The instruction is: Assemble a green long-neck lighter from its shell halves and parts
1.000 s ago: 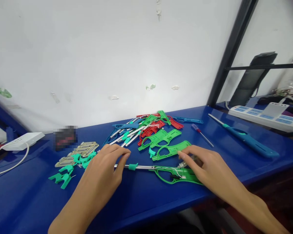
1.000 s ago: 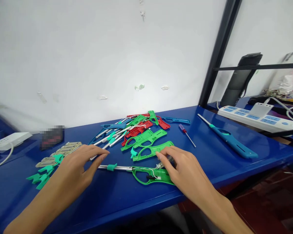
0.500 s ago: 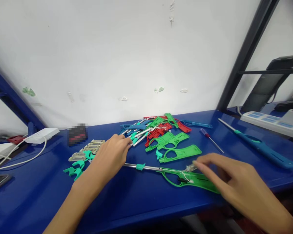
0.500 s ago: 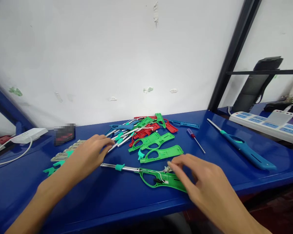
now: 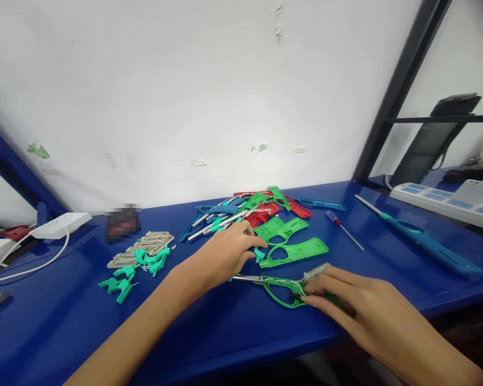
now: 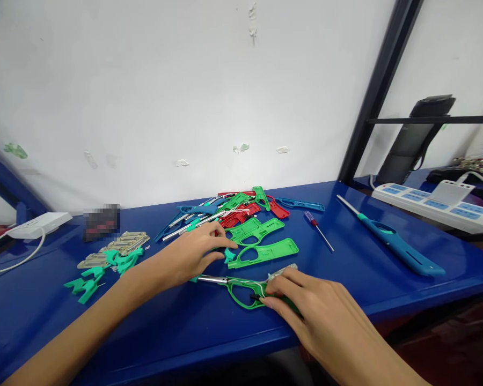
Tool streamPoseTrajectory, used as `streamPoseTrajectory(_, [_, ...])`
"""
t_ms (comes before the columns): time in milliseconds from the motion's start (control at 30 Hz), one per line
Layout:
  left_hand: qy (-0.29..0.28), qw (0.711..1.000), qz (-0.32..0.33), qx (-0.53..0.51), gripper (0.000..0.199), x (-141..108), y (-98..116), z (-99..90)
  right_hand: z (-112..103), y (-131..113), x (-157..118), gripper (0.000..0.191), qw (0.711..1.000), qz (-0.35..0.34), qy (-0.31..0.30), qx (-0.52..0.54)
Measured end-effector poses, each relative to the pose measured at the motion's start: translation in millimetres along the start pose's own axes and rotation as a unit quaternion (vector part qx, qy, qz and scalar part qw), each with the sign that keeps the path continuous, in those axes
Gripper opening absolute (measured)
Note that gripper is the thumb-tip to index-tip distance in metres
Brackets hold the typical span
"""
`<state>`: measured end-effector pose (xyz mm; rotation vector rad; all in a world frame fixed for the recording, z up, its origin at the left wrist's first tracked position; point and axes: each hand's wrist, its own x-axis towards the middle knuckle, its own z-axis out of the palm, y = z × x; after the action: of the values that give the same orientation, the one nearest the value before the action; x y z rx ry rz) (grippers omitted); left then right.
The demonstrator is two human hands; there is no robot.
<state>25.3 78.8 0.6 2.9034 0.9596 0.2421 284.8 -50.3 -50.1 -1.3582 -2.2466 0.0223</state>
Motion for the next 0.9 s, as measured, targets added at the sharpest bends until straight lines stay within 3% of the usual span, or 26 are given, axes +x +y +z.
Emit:
streamPoseTrajectory(167, [0.010, 1.000, 0.022, 0.009, 0.017, 4.2, 3.4, 6.0, 1.3, 0.9, -2.0, 0.028, 1.000, -0.013, 0.011, -0.011])
streamPoseTrajectory(500, [0.117, 0.991, -0.020, -0.059, 0.011, -27.9, 33.4, -18.4, 5.5, -3.8, -4.9, 0.034, 0.999, -0.009, 0.047, -0.018])
streamPoseTrajectory(733, [0.082, 0.985, -0.045, -0.145, 0.014, -40.6, 69.4, -15.9, 7.1, -4.6, -8.4, 0.034, 0.998, -0.008, 0.053, -0.013])
streamPoseTrajectory(900, [0.052, 0.988, -0.037, -0.140, 0.032, -50.9, 76.1, 1.6, 4.2, -8.3, -7.5, 0.034, 0.999, -0.003, 0.044, -0.011])
